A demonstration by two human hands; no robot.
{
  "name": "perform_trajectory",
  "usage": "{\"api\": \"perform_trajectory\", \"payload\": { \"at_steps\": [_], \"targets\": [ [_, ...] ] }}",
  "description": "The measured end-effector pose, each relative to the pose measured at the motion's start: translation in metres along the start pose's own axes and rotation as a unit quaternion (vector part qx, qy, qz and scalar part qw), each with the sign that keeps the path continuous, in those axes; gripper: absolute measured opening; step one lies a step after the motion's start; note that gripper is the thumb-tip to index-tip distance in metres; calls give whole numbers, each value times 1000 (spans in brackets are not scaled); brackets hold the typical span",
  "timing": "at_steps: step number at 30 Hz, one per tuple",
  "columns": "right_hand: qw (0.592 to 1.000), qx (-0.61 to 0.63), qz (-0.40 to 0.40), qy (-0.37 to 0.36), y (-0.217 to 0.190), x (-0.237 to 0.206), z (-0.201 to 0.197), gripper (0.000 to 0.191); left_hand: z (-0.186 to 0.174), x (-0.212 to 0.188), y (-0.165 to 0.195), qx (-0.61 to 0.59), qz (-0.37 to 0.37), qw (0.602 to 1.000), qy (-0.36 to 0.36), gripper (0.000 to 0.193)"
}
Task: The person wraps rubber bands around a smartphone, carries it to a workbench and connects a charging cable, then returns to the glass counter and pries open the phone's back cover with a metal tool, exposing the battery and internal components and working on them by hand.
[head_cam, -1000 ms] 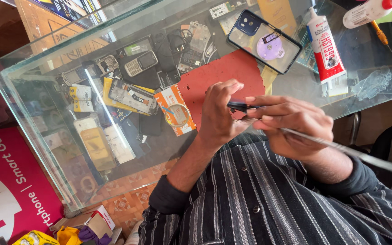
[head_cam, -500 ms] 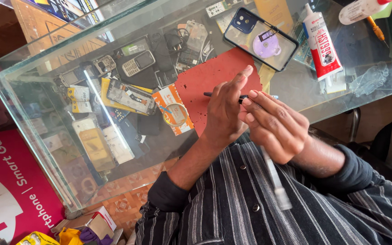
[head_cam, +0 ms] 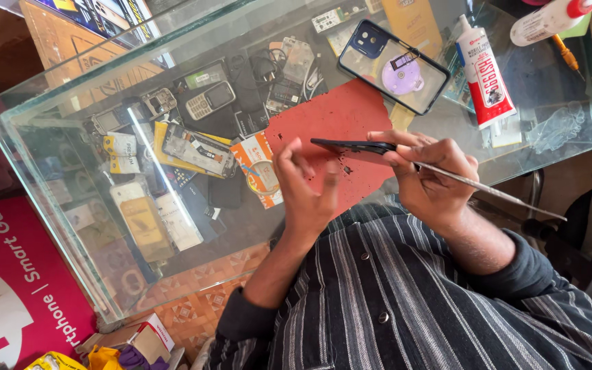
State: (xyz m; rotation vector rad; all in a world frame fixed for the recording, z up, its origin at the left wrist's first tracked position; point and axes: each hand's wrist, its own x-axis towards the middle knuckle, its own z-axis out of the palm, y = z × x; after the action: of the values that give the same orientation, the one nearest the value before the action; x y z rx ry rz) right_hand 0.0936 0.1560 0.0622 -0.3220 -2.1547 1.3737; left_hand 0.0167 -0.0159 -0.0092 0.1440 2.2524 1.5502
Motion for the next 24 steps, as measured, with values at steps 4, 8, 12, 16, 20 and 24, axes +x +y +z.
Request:
{"api": "perform_trajectory", "payload": {
  "at_steps": [4, 8, 12, 16, 20, 24],
  "targets": [
    [987, 44, -155, -11, 8, 2, 5, 20, -10, -1, -24, -420, -297, 804, -299, 92],
    [960, 123, -234, -90, 7, 1, 2, 18, 9, -5, -20, -594, -205, 679, -380, 84],
    [953, 149, -249, -87, 10, -11, 3, 26, 16, 0, -11, -612, -79, 719, -320, 94],
    [965, 138, -219, -40, 22, -25, 9, 21, 13, 8, -13, -557, 40, 778, -287, 112],
    [970, 140, -195, -40, 36, -29, 11, 17, 12, 14, -16, -502, 80, 827, -239, 120],
    [991, 80, -102, -41, 33, -28, 6, 21, 4, 25, -9, -399, 113, 900, -138, 129]
  ]
}}
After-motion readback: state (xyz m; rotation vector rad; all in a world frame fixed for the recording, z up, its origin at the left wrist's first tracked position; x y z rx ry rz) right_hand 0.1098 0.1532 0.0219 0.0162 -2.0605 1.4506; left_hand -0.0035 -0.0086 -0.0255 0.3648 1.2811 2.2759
